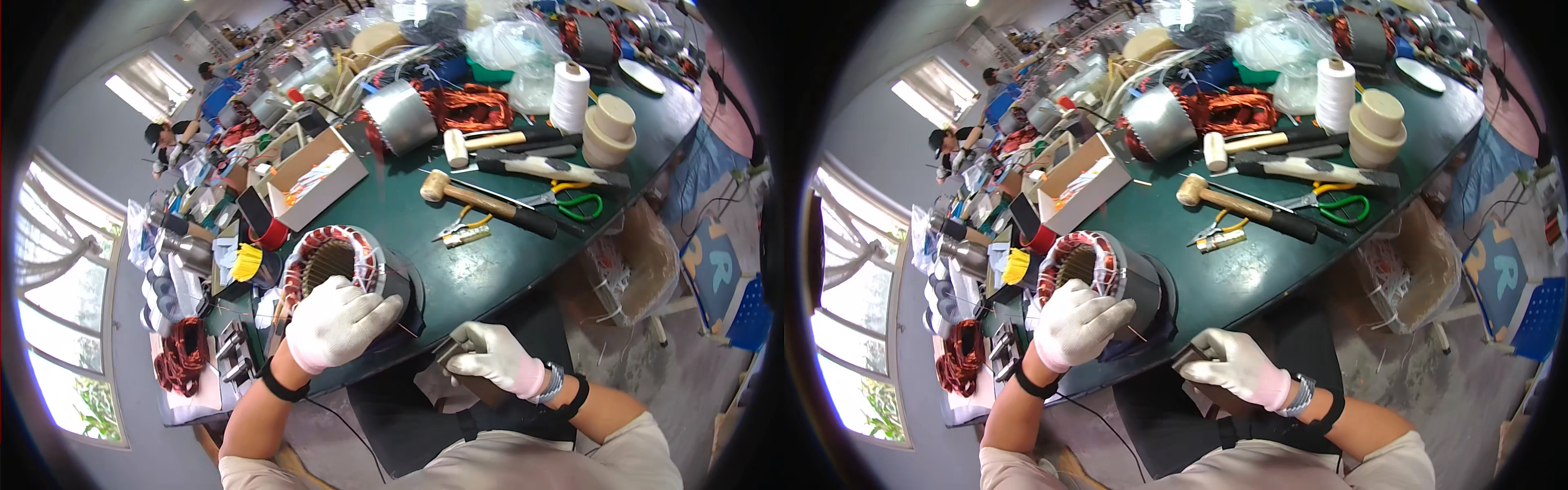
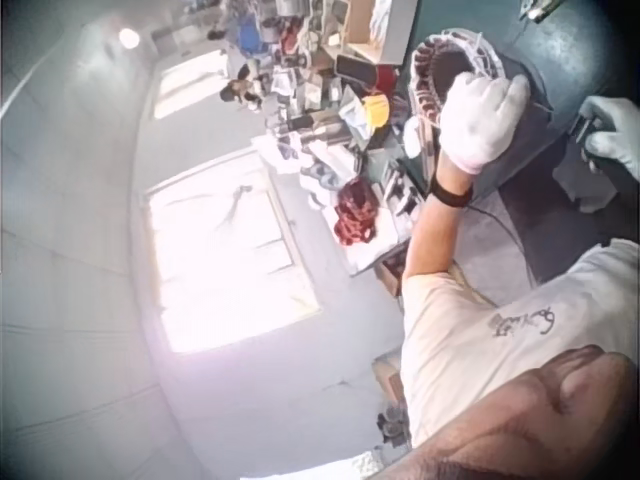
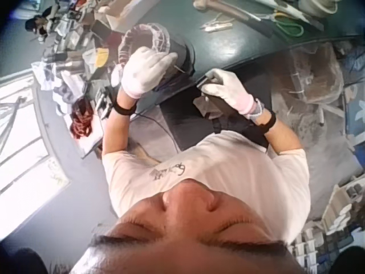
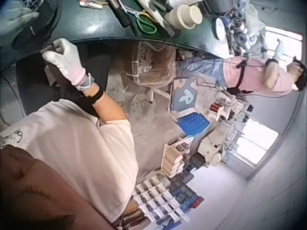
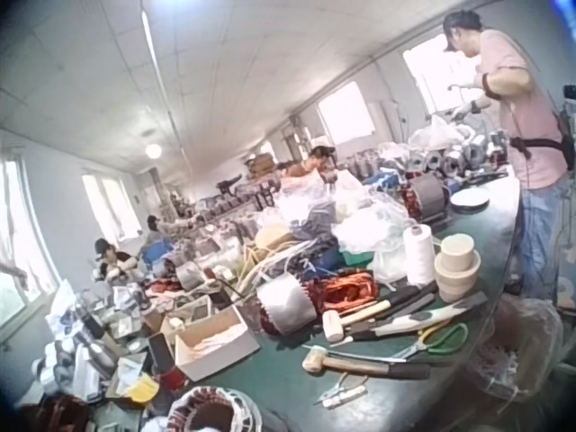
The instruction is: Assembling and preparing electric motor stator coils by marking, hammering, and positioning components.
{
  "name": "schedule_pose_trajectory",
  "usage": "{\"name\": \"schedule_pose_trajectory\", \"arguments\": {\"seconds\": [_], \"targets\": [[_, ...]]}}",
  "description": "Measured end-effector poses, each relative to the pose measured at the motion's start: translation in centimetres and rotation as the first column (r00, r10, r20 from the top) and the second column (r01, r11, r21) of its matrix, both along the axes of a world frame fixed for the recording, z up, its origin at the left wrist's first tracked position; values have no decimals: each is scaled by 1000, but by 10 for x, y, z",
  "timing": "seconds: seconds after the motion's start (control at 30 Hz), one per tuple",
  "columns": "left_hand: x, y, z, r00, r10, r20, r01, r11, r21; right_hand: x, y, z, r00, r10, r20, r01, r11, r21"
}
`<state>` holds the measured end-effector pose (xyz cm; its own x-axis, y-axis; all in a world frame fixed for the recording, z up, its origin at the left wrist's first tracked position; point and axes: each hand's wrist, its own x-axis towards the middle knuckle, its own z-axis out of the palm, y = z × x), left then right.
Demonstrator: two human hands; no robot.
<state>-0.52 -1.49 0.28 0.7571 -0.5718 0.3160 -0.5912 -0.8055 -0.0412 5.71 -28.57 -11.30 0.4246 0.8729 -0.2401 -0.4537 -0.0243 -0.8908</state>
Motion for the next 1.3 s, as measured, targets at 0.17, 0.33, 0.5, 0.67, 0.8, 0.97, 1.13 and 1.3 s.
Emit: {"name": "schedule_pose_trajectory", "arguments": {"seconds": [0.17, 0.33, 0.5, 0.67, 0.8, 0.97, 1.13, 1.3], "targets": [[-12, -4, -8, 872, 426, 242, -264, 824, -502, -27, -4, -6, 993, -46, 111, 52, 997, -54], [0, 4, -6, 790, 508, -342, -501, 215, -838, -44, -20, -10, 995, -11, 95, 16, 998, -59], [5, 15, 7, 699, 482, -529, -649, 115, -752, -57, -28, 4, 995, -5, 103, 10, 999, -46], [-32, -34, 5, 698, 716, -9, -453, 432, -780, -58, -60, 8, 986, -60, 155, 69, 996, -48], [-45, -89, 5, 798, 505, 329, -329, 823, -464, -57, -70, 8, 993, -67, 100, 72, 996, -54], [-25, -95, 2, 961, 261, 92, -258, 965, -52, -63, -84, 18, 990, -105, 94, 109, 993, -36], [-31, -101, -4, 994, 89, 66, -84, 994, -72, -48, -100, 26, 967, -217, 133, 224, 974, -36], [-35, -101, -6, 998, 13, -60, -13, 1000, 7, -39, -107, 32, 949, -273, 157, 275, 961, 10]]}}
